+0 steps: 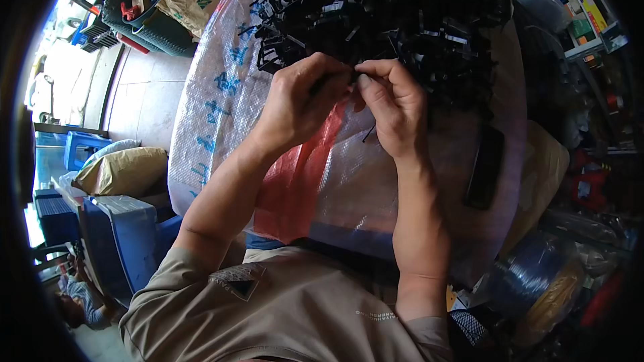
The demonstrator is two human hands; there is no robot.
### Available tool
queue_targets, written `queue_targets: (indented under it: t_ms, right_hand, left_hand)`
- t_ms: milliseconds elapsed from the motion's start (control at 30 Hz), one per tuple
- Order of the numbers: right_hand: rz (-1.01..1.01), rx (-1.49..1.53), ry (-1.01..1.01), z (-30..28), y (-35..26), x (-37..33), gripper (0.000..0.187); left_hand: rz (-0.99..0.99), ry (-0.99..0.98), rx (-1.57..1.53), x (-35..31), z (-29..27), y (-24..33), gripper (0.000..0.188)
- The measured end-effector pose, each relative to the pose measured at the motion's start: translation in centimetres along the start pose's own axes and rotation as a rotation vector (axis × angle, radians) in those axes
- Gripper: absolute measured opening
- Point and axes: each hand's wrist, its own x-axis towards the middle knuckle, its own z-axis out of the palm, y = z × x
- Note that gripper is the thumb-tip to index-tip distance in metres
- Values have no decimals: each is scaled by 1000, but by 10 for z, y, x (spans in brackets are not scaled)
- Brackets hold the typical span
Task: Assembling small black plastic components by hand.
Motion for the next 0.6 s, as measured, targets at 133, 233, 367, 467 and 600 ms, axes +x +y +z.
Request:
queue_targets:
  t_ms: [133,233,367,467,600]
  right_hand:
    - [-3,27,9,1,3,1,14]
    - [-8,35,0,-1,6,1,13]
    - [-35,125,-18,-1,6,1,14]
    - [120,156,-1,1,-6,1,14]
    - [150,-13,-61,-8,-9,0,15]
  left_hand:
    - [96,50,125,1,3,1,7]
    - [142,64,185,1,5,1,7]
    - [211,29,325,-4,5,1,10]
    - [-204,-7,-152,-6,5,4,11]
    - [-565,-157,-479,5,-16,9,16]
